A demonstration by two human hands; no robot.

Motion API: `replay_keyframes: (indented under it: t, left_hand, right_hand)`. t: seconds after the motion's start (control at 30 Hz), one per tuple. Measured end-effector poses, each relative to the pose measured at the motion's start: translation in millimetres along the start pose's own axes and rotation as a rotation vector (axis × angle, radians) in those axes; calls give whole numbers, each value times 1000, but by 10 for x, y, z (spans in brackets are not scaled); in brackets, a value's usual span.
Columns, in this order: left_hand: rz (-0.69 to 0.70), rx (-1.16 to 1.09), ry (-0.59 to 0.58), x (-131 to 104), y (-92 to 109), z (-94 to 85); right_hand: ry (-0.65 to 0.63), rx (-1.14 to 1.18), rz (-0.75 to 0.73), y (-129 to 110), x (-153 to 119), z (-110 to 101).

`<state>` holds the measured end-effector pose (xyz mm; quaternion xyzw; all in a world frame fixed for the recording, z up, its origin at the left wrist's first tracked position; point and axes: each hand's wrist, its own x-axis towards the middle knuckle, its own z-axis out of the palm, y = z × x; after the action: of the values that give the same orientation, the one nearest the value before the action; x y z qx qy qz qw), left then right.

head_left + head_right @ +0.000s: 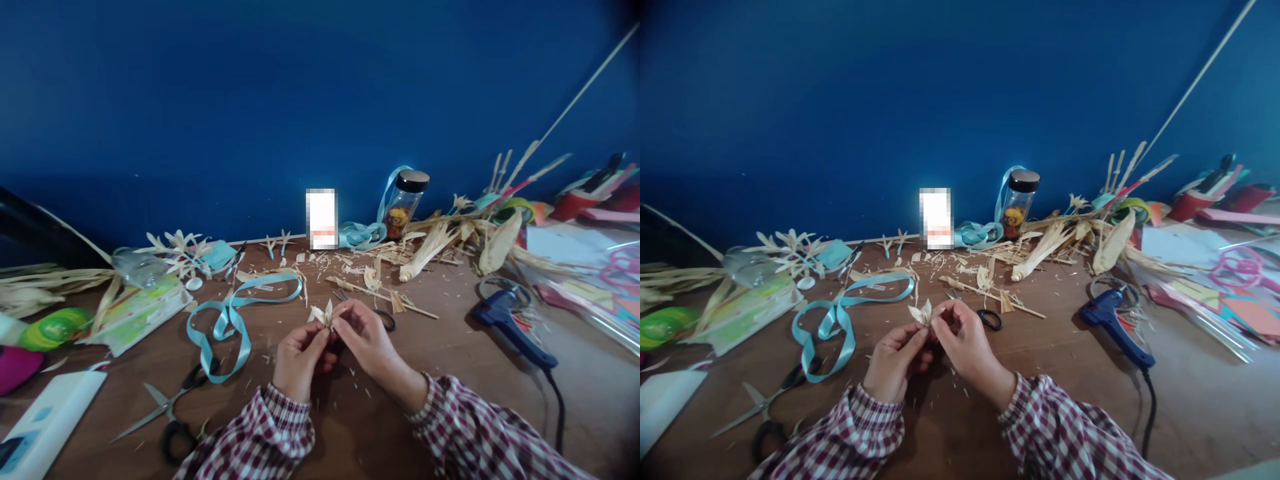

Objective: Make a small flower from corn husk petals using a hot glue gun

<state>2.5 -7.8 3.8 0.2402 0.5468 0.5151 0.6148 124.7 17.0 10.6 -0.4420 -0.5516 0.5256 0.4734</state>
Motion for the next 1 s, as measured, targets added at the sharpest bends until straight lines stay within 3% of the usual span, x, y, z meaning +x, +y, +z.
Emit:
replay_keyframes:
  t: [0.27,0.7,1.0]
  left_hand:
    - [40,52,-9,40,-12,-55]
    - [99,67,64,13,-15,8]
    - [174,144,36,19,-31,-19]
  right_hand:
    - [-55,-38,-17,20,7,-14]
    - [-48,-61,9,13,-6,-19]
    - [-63,-62,25,-24,-16,3]
